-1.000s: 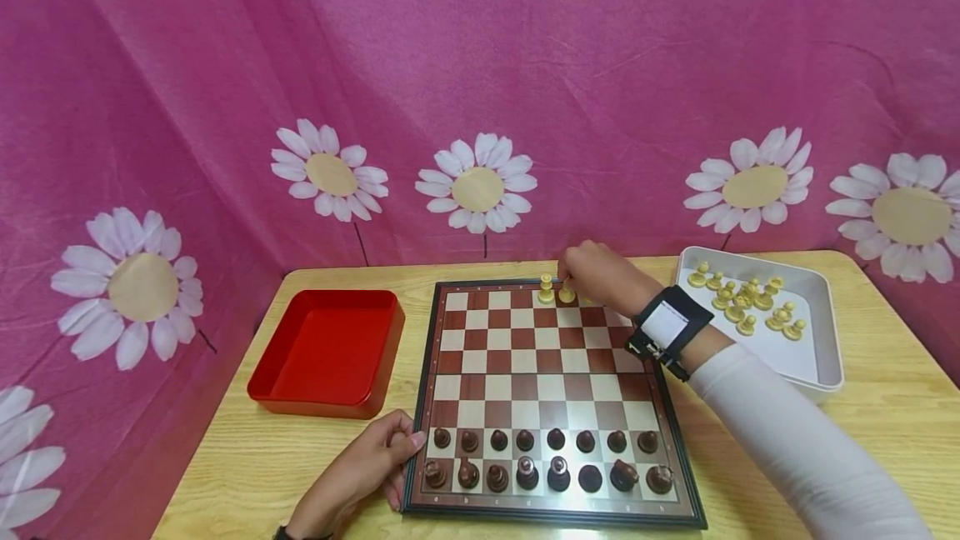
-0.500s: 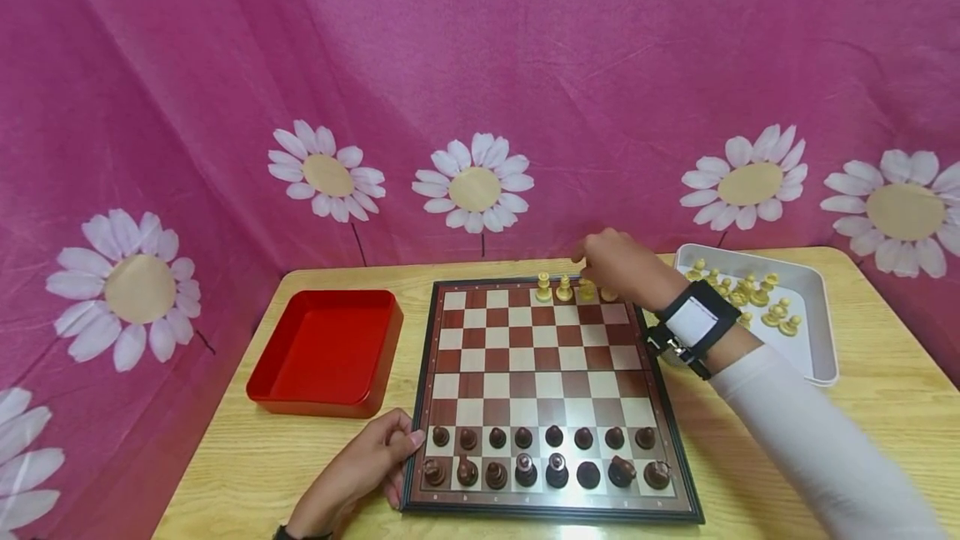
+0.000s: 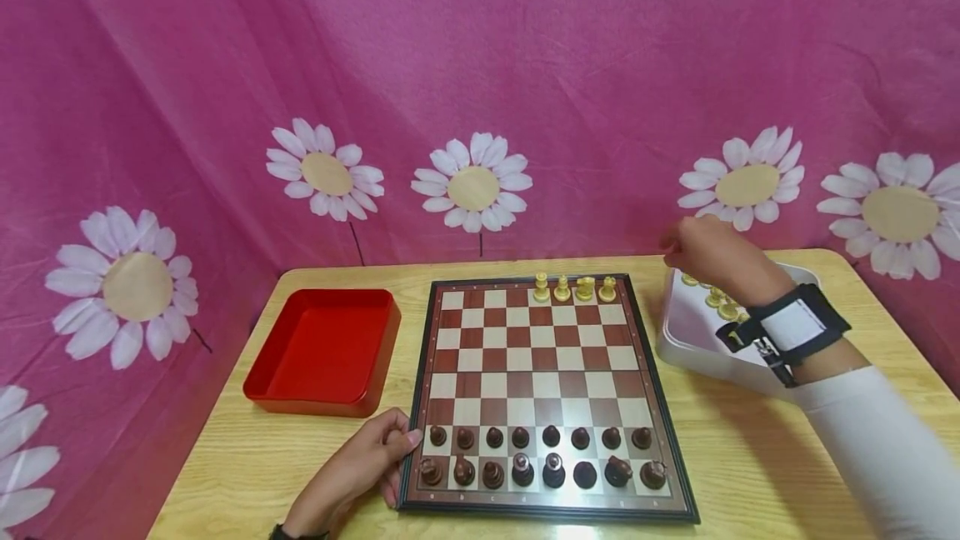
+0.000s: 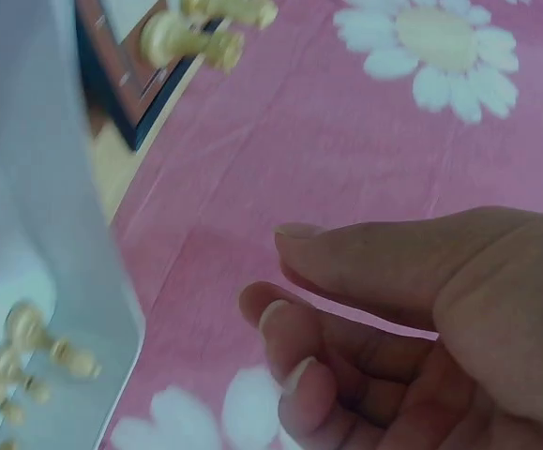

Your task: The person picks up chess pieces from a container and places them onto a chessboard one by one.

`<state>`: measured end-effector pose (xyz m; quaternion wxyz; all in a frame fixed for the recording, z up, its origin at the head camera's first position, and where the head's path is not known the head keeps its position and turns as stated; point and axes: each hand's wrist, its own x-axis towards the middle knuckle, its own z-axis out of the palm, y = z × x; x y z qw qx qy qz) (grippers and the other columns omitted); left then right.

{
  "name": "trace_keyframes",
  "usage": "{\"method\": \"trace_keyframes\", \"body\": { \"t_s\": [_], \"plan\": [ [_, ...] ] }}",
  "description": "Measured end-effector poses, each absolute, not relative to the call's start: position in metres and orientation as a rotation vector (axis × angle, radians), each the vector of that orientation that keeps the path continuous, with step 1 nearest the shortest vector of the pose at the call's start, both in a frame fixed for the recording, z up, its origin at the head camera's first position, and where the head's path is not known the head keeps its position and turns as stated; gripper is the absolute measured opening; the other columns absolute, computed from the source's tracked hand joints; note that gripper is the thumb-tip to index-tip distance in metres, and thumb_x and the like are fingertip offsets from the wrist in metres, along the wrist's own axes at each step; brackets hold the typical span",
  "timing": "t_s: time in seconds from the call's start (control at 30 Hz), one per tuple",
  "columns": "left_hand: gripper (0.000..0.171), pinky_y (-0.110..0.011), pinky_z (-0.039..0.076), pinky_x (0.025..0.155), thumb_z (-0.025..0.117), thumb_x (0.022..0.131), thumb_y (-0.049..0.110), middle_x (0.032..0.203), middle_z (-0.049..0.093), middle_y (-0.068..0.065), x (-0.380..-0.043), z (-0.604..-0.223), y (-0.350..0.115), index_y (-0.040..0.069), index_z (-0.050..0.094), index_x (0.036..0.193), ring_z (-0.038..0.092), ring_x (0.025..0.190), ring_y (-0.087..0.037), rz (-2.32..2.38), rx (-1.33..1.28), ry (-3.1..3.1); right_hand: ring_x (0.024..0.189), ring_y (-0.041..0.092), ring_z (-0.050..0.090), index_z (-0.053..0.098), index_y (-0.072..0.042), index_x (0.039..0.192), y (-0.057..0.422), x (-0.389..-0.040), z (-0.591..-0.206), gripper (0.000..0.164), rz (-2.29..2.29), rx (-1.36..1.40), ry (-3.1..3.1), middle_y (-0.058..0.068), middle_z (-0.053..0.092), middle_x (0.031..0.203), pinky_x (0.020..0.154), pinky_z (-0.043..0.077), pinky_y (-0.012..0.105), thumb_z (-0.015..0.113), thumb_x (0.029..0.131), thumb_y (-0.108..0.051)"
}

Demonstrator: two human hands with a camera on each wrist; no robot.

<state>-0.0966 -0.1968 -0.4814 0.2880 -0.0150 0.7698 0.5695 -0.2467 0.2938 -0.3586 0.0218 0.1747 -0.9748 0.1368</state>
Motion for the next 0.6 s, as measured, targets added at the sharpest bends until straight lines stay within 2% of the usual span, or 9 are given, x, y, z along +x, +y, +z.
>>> {"method": "trace_keyframes", "body": {
  "t_s": [0.2, 0.43, 0.6],
  "plan": [
    [0.025, -0.026, 0.055, 0.047, 0.060, 0.106, 0.028, 0.073, 0.062, -0.003, -0.097, -0.481, -0.195, 0.005, 0.050, 0.103, 0.058, 0.050, -0.013, 1.529, -0.041, 2.055, 0.086, 0.036, 0.072, 0.074, 0.011, 0.106, 0.329, -0.244, -0.365, 0.022, 0.440, 0.458, -3.053, 0.028, 0.075, 0.097, 0.080, 0.061, 0.055, 0.074, 0.085, 0.005],
    [0.028, -0.026, 0.056, 0.049, 0.063, 0.104, 0.030, 0.075, 0.064, -0.003, -0.097, -0.480, -0.194, 0.004, 0.051, 0.105, 0.059, 0.052, -0.013, 1.524, -0.066, 2.038, 0.079, 0.035, 0.071, 0.071, 0.012, 0.110, 0.366, -0.241, -0.372, 0.027, 0.412, 0.359, -3.066, 0.030, 0.073, 0.098, 0.070, 0.061, 0.051, 0.073, 0.083, 0.009],
    [0.027, -0.027, 0.055, 0.047, 0.062, 0.105, 0.029, 0.072, 0.063, -0.003, -0.096, -0.481, -0.194, 0.004, 0.051, 0.105, 0.059, 0.049, -0.013, 1.525, -0.058, 2.050, 0.086, 0.041, 0.072, 0.067, 0.008, 0.123, 0.385, -0.234, -0.377, 0.043, 0.474, 0.288, -3.078, 0.032, 0.072, 0.106, 0.072, 0.062, 0.056, 0.077, 0.081, 0.008]
  ]
}}
